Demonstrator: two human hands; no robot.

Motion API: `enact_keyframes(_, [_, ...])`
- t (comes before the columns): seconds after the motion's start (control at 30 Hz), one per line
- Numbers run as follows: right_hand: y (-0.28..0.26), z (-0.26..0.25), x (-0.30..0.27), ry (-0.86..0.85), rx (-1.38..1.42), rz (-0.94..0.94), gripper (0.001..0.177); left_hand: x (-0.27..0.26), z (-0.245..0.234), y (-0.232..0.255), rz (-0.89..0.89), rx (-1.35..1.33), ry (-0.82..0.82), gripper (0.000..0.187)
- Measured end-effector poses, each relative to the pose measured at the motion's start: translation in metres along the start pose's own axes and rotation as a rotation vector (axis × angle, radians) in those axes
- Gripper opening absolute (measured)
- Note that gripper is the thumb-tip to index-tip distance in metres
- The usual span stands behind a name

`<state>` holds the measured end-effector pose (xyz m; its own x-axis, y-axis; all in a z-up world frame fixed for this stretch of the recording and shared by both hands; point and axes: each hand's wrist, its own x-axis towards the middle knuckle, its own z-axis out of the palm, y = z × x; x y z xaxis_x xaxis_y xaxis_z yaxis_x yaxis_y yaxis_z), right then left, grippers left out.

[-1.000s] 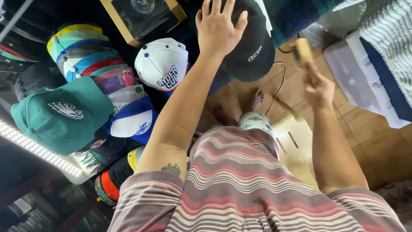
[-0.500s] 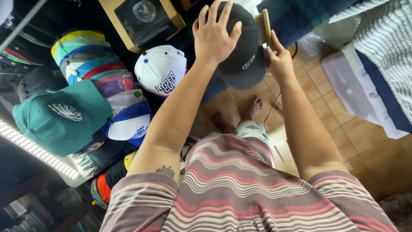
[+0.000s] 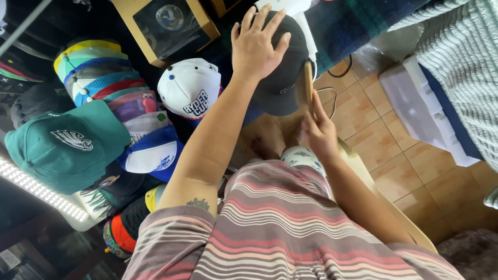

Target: The person is cleaning and reshaping a black baseball cap using a handheld brush and a steamer.

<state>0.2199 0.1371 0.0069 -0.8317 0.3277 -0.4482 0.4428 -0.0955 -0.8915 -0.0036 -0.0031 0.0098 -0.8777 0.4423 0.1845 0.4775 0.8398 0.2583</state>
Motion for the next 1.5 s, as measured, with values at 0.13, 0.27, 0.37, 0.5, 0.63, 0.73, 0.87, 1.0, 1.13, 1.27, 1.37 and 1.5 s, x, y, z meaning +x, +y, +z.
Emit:
enact_keyframes(0.13, [-0.006,0.026,0.077,0.144,0.159,0.132,0.062,-0.003,0.002,0.001,-0.017,-0.056,0.003,0.050])
enact_keyframes(0.27, [-0.029,0.007,0.075,0.142,-0.034,-0.096,0.056,0.005,0.004,-0.004,0.003,-0.038,0.071,0.048])
enact_keyframes(0.37, [-0.023,-0.006,0.054,-0.166,-0.432,-0.708,0.047,-0.004,0.019,-0.007,-0.061,-0.175,0.151,0.040])
enact_keyframes(0.5, [-0.030,-0.014,0.086,-0.052,-0.591,-0.826,0.050,0.001,0.031,-0.015,-0.027,-0.265,0.407,0.039])
enact_keyframes(0.63, [-0.039,-0.013,0.089,0.018,-1.000,-1.102,0.051,-0.001,0.002,-0.015,-0.068,-0.611,0.429,0.048])
enact_keyframes(0.73, [-0.017,-0.042,0.105,0.050,-1.036,-1.072,0.064,-0.027,0.031,-0.026,-0.354,-0.739,0.404,0.048])
enact_keyframes(0.87, [-0.041,-0.039,0.115,0.035,-0.959,-0.909,0.055,-0.062,0.029,-0.022,-0.319,-0.820,0.414,0.038])
enact_keyframes(1.0, [-0.064,-0.002,0.111,-0.060,-1.135,-1.141,0.025,-0.083,0.033,-0.018,-0.399,-0.876,0.309,0.050])
enact_keyframes(1.13, [-0.100,-0.010,0.162,0.024,-1.313,-0.887,0.053,-0.102,0.026,-0.013,-0.421,-0.929,0.275,0.059])
enact_keyframes(1.27, [-0.116,0.033,0.121,-0.280,-1.540,-1.305,0.017,-0.110,0.030,-0.022,-0.410,-0.950,0.310,0.058])
enact_keyframes(1.37, [-0.131,0.035,0.137,-0.362,-1.746,-1.034,0.047,-0.124,0.028,-0.018,-0.552,-0.982,0.134,0.075])
enact_keyframes(1.5, [-0.151,0.052,0.146,-0.195,-1.755,-0.801,0.019,-0.140,0.040,-0.015,-0.580,-1.027,0.082,0.078])
